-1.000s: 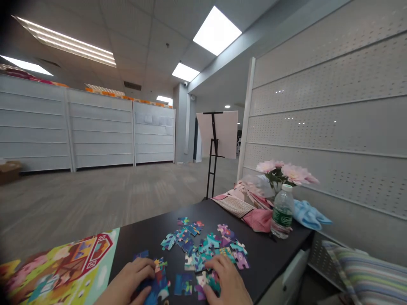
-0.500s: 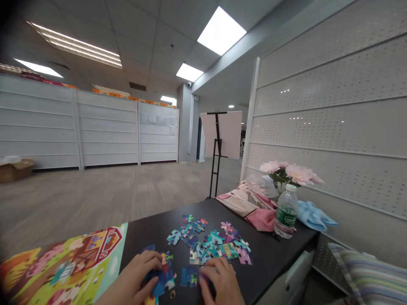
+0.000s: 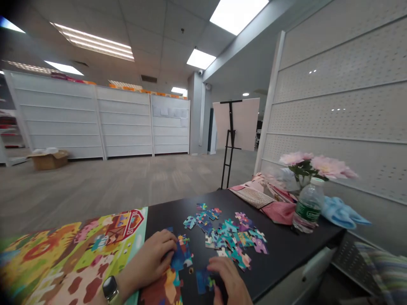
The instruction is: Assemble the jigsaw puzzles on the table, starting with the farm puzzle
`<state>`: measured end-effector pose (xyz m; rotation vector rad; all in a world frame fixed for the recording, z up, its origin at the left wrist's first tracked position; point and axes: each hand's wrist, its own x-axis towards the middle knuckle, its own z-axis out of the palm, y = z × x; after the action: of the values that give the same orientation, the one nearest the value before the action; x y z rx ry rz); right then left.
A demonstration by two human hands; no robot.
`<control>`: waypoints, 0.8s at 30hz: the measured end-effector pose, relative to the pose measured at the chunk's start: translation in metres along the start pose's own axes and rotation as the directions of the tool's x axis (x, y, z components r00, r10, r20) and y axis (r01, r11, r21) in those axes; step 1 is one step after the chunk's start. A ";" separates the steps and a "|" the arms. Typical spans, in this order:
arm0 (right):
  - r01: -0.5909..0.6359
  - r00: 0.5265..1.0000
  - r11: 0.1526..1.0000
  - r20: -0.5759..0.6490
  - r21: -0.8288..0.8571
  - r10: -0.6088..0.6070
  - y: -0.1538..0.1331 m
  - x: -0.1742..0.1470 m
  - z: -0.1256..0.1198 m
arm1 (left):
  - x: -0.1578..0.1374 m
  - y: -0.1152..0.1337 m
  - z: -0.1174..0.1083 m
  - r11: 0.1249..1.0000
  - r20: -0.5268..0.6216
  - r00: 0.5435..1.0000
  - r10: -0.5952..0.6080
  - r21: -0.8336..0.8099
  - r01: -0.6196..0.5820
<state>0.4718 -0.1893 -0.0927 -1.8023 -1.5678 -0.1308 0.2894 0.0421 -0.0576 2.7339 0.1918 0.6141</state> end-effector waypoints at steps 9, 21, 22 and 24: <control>-0.192 0.972 0.981 0.132 -0.036 0.195 -0.026 0.000 -0.001 | -0.001 0.003 -0.002 0.996 0.030 0.996 0.086 0.018 -0.087; -0.176 0.981 0.984 0.093 0.036 0.172 -0.029 0.008 -0.001 | -0.001 0.009 -0.007 0.998 0.042 0.997 0.061 0.018 -0.062; -0.178 0.980 0.982 0.098 0.055 0.173 -0.029 0.008 -0.002 | -0.001 0.012 -0.007 0.998 0.044 0.997 0.058 0.008 -0.059; -0.183 0.978 0.979 0.113 0.094 0.173 -0.026 0.007 -0.003 | -0.002 0.022 -0.006 0.998 0.060 0.997 0.052 -0.032 -0.050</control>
<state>0.4512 -0.1861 -0.0751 -1.8827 -1.4472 0.1298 0.2861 0.0229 -0.0453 2.7310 0.0968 0.5419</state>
